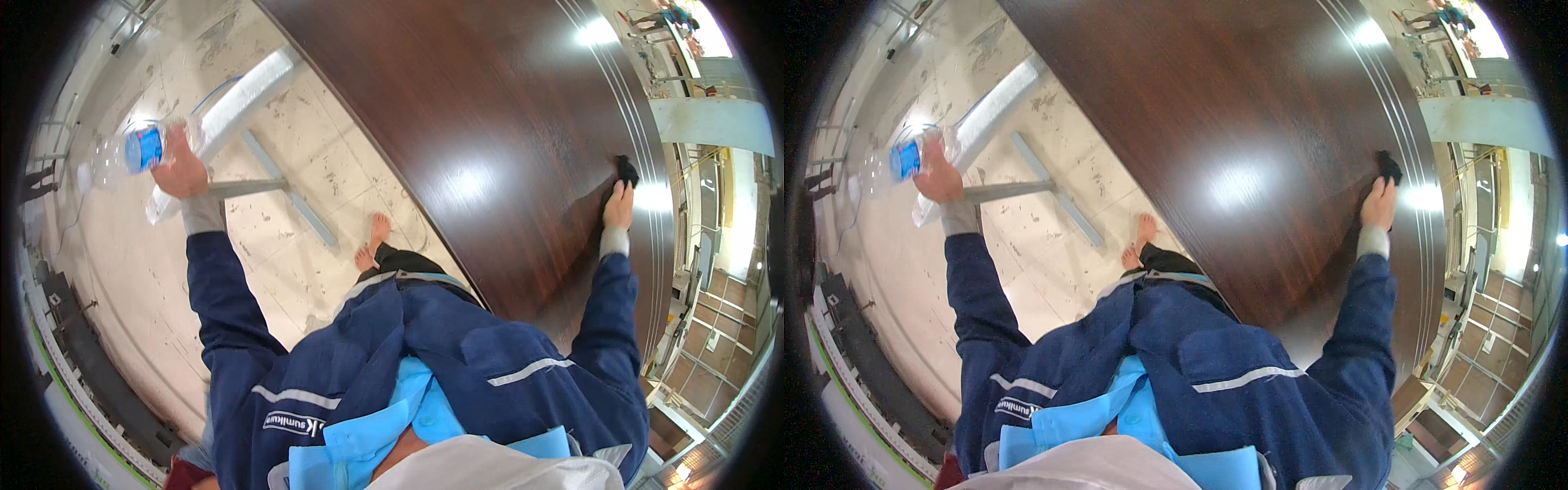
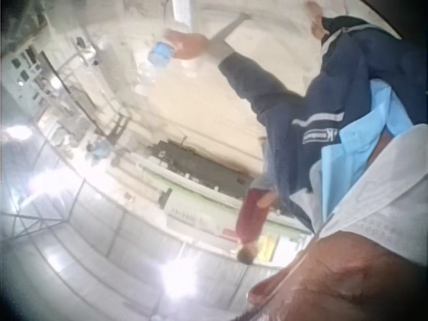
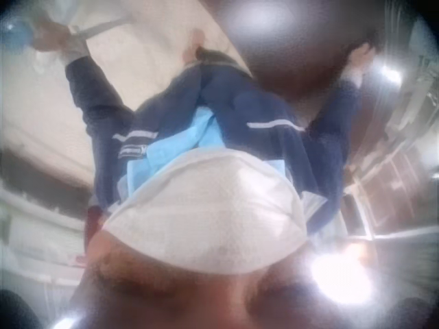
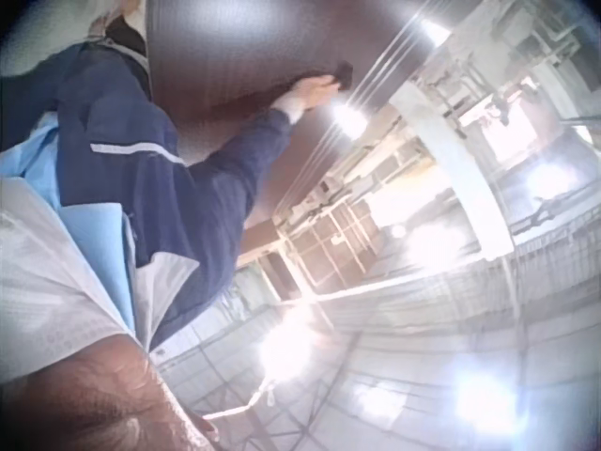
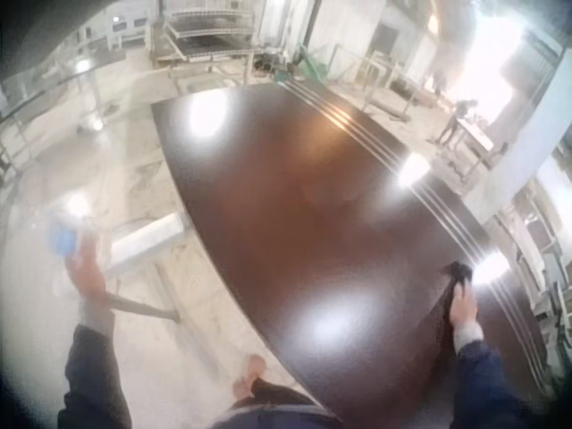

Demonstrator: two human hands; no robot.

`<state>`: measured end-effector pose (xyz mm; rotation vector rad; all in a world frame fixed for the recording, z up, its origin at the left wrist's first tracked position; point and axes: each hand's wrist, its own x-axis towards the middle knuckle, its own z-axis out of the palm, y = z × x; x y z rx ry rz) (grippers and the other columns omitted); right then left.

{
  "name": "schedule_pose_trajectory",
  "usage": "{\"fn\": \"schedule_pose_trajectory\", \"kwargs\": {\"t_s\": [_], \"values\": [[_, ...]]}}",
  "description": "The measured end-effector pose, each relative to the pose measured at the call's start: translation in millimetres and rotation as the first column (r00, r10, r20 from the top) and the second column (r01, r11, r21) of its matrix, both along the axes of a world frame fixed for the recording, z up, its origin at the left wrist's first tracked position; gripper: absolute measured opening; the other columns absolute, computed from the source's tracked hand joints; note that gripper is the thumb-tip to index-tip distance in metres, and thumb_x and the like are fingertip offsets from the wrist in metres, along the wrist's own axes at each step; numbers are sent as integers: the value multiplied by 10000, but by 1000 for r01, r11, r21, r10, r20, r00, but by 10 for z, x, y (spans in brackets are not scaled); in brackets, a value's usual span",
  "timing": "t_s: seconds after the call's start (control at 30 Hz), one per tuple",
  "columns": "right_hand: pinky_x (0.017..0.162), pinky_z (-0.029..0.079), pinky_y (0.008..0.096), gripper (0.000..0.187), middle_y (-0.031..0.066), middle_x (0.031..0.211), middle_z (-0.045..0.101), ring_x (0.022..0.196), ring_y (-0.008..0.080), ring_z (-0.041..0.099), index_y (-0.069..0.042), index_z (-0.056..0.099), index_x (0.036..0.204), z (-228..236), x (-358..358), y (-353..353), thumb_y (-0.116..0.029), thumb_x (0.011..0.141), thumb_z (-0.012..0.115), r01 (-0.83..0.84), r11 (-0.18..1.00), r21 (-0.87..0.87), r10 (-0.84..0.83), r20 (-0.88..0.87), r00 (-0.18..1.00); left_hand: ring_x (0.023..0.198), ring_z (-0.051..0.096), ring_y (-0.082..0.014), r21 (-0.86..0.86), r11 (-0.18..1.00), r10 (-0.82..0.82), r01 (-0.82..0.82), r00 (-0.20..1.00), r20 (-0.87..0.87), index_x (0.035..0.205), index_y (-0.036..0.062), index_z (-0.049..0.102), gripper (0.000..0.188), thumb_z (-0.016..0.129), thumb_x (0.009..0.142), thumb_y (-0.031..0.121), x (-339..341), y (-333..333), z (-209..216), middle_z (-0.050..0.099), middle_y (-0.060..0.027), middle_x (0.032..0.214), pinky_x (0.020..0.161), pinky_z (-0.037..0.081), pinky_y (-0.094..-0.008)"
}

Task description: The person applies thin metallic strips to a dark wood tabletop, pressing them into place and wiping the surface with a black cloth. They handle a water bottle and a small paper label, then continue aligning and smoothing the strips across the table.

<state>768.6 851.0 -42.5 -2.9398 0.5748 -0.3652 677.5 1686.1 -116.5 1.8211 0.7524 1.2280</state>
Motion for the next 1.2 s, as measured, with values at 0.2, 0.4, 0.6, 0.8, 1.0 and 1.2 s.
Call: {"fn": "schedule_pose_trajectory", "kwargs": {"t_s": [0.2, 0.4, 0.6, 0.8, 1.0, 1.2], "values": [[1036, 511, 557, 431, 209, 1345, 660, 1245, 412, 628, -247, 663, 1347, 258, 2177, 1875, -441, 1080, 387, -379, 854, -356, 309, -240, 921, 1069, 727, -322, 42, 985, 171, -166, 964, -205, 1208, 77, 720, 580, 842, 809, 480, 85, -159, 36, 776, -100, 1146, 943, 535, -436], [1019, 499, 516, 256, 156, 1210, 706, 1215, 355, 632, -80, 729, 1064, 110, 914, 4842, -284, 957, 616, -994, 33, -108, 975, 224, 8, 977, 745, -322, 99, 933, 361, -347, 896, -257, 1132, 104, 751, 576, 887, 751, 514, 89, -100, -65, 795, -90, 1064, 885, 566, -450], [1199, 378, 530, 405, 217, 1436, 597, 1395, 398, 525, -32, 627, 1368, 55, 2, 2855, -124, 979, 570, -857, 512, -58, 859, 43, 510, 921, 756, -307, 204, 847, 531, -491, 799, -283, 1074, 92, 779, 535, 914, 731, 480, 119, 0, -214, 800, -99, 1006, 826, 582, -426], [1168, 373, 544, 754, 289, 1432, 582, 1390, 462, 495, -6, 571, 1448, 264, 556, -292, -617, 1068, 348, 502, 855, -131, -514, -89, 853, 1042, 740, -309, 144, 943, 327, -299, 911, -250, 1209, 39, 733, 519, 848, 839, 384, 72, -69, -105, 772, -140, 1166, 906, 568, -417], [1191, 372, 513, 906, 276, 1516, 537, 1438, 408, 493, -28, 592, 1459, 97, 2587, 36, -759, 990, 334, 368, 928, -59, -372, -75, 925, 1003, 725, -329, 188, 942, 316, -277, 920, -231, 1197, 34, 705, 480, 783, 884, 389, 17, -73, -164, 763, -151, 1124, 878, 559, -447], [1106, 460, 513, 730, 244, 1346, 660, 1286, 418, 603, -11, 705, 1280, 105, 3884, 3964, -633, 1016, 428, -542, 832, -114, 554, 135, 822, 902, 722, -368, 357, 910, 288, -211, 941, -176, 1074, 44, 729, 380, 758, 888, 375, -13, -111, -157, 765, -160, 1007, 804, 554, -473]]}}
